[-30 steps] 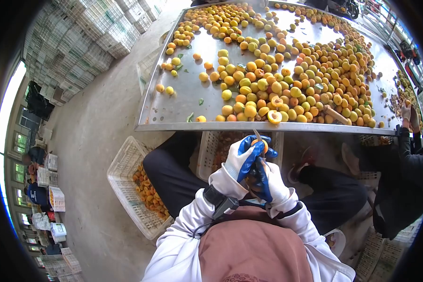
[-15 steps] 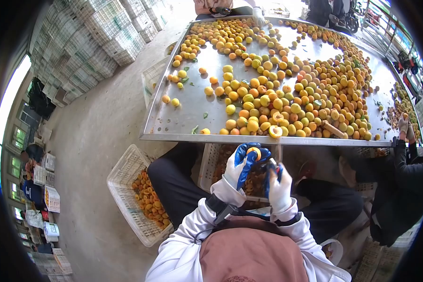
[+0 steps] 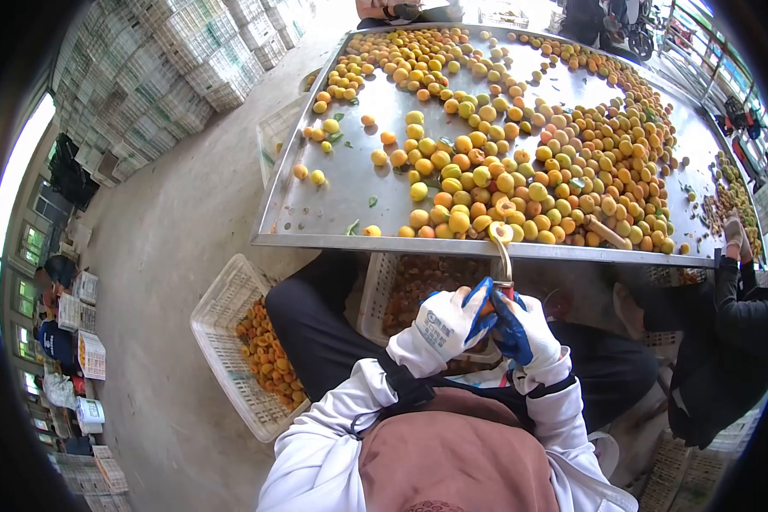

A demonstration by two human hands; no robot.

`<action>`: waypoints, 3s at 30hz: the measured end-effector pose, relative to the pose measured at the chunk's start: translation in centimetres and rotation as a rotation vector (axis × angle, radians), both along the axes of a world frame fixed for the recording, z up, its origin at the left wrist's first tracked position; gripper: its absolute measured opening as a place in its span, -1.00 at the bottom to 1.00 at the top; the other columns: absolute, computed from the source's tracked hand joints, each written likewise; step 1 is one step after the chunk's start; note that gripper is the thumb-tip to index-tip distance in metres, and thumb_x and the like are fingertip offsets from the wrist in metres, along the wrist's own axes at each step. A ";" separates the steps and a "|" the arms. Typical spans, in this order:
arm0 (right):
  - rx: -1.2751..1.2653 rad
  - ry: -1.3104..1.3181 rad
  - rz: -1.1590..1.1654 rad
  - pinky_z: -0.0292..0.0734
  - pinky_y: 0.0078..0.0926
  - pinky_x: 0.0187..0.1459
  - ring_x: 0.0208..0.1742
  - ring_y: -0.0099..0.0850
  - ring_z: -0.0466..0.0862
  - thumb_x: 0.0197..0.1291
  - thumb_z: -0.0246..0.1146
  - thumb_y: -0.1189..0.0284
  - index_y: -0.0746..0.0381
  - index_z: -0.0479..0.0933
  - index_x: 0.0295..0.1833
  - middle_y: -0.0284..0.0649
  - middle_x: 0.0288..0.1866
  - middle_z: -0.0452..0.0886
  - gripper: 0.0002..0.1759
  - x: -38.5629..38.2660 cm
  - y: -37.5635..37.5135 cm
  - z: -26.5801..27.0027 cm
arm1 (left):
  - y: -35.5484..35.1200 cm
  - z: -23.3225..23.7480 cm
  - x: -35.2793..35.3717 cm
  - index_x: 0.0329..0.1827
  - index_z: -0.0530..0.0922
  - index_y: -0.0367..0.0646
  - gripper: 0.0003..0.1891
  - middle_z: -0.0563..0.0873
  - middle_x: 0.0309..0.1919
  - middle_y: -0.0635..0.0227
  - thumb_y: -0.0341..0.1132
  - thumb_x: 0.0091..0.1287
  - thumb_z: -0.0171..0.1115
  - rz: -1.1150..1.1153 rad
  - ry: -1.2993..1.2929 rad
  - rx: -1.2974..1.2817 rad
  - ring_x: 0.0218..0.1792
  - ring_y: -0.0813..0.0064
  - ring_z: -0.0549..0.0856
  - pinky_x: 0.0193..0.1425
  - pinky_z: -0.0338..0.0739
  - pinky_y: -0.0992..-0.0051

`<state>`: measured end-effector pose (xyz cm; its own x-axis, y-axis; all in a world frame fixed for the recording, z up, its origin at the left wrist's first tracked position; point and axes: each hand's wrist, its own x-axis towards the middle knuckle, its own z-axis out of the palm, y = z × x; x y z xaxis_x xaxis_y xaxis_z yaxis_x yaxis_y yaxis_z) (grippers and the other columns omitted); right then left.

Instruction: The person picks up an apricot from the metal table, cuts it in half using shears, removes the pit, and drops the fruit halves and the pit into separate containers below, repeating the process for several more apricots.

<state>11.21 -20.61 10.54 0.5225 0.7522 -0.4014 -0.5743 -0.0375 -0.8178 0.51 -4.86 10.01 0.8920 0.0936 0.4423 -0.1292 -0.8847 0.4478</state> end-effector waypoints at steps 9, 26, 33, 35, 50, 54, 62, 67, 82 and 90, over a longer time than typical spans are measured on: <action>0.129 0.092 -0.081 0.62 -0.63 -0.26 -0.28 -0.58 0.70 0.50 0.25 0.22 0.28 0.63 0.02 -0.35 -0.21 0.70 -0.68 -1.9 -0.2 -0.8 | -0.6 -0.5 -0.3 0.42 0.41 -0.36 -0.50 0.70 0.12 0.01 -0.32 0.49 0.21 -0.208 0.025 -0.685 0.12 0.20 0.75 0.21 0.62 0.36; 0.080 -0.022 -0.372 0.51 -0.67 -0.30 -0.35 -0.66 0.59 0.45 0.32 0.32 0.29 0.66 -0.04 -0.41 -0.32 0.66 -0.77 -4.2 1.1 -2.8 | -3.0 -3.9 1.3 0.25 0.57 -0.30 -0.65 0.74 -0.05 0.25 -0.28 0.54 0.06 0.023 -0.052 -1.185 -0.08 0.53 0.69 0.09 0.59 0.54; 0.013 -0.053 -0.330 0.59 -0.62 -0.19 -0.23 -0.62 0.66 0.44 0.32 0.36 0.34 0.65 0.05 -0.33 -0.18 0.72 -0.74 -4.4 0.5 -3.2 | -2.8 -4.6 1.2 0.19 0.60 -0.30 -0.63 0.75 -0.08 0.25 -0.18 0.58 0.10 0.011 0.027 -1.476 -0.08 0.50 0.73 0.10 0.65 0.50; 0.042 -0.048 -0.334 0.60 -0.61 -0.17 -0.21 -0.60 0.67 0.45 0.32 0.35 0.35 0.64 0.09 -0.31 -0.15 0.72 -0.71 -4.5 0.4 -3.3 | -2.7 -4.6 1.4 0.15 0.62 -0.32 -0.61 0.77 -0.11 0.23 -0.14 0.59 0.05 0.012 0.069 -1.567 -0.13 0.48 0.75 0.04 0.67 0.49; 0.182 -0.185 -0.261 0.49 -0.65 -0.40 -0.39 -0.62 0.58 0.52 0.20 0.23 0.36 0.53 0.26 -0.40 -0.32 0.56 -0.57 -3.7 -1.5 -4.2 | 1.2 0.5 1.7 0.19 0.54 -0.28 -0.51 0.32 -0.71 0.54 0.02 0.62 -0.04 -0.120 0.096 -1.900 -0.74 0.59 0.33 -0.60 0.34 0.49; 0.088 -0.371 -0.376 0.47 -0.65 -0.51 -0.51 -0.60 0.56 0.53 0.19 0.24 0.32 0.55 0.14 -0.40 -0.41 0.53 -0.65 -3.4 -1.0 -2.9 | 5.1 2.3 6.4 0.05 0.61 -0.30 -0.52 0.42 -0.67 0.54 0.02 0.62 0.03 -0.012 -0.061 -1.539 -0.74 0.69 0.37 -0.63 0.39 0.56; 0.207 -0.116 -0.510 0.50 -0.73 -0.46 -0.46 -0.59 0.60 0.55 0.16 0.20 0.25 0.52 0.02 -0.37 -0.35 0.56 -0.70 -2.5 -0.8 -0.1 | 8.0 -3.0 10.9 0.26 0.54 -0.22 -0.57 0.72 -0.40 0.35 -0.06 0.55 0.21 0.357 -0.116 -0.444 -0.55 0.57 0.65 -0.56 0.49 0.55; -0.077 -0.850 -0.423 0.62 -0.48 -0.25 -0.31 -0.41 0.75 0.34 0.19 0.58 0.34 0.57 0.16 -0.19 -0.29 0.73 -0.70 -2.1 1.9 0.6 | 4.2 -0.5 2.9 0.25 0.57 -0.22 -0.28 0.77 -0.35 0.22 0.30 0.57 -0.16 -0.162 0.365 -1.850 -0.57 0.35 0.73 -0.46 0.67 0.48; -0.214 -0.965 -0.053 0.65 -0.25 -0.18 -0.21 0.04 0.76 0.30 0.36 0.42 0.26 0.57 0.10 0.04 -0.26 0.71 -0.70 -2.6 2.3 -1.2 | 18.5 3.3 -25.1 -0.04 0.68 -0.25 -0.76 0.73 -0.23 0.33 -0.22 0.49 0.28 0.840 -0.021 -0.764 -0.31 0.49 0.69 -0.25 0.60 0.53; -0.243 -0.927 0.020 0.64 -0.15 -0.16 -0.17 0.08 0.74 0.29 0.38 0.39 0.25 0.56 0.08 0.05 -0.25 0.72 -0.69 -2.5 2.4 -3.2 | 17.2 8.0 -13.3 0.20 0.64 -0.18 -0.64 0.72 0.07 0.37 -0.44 0.33 0.39 0.583 0.194 -0.380 0.02 0.49 0.70 0.10 0.62 0.43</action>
<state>8.66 -18.26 7.37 0.6991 0.7147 0.0189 0.2999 -0.2691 -0.9153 -12.75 12.37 18.00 0.7090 0.6943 0.1234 0.4299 -0.5642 0.7049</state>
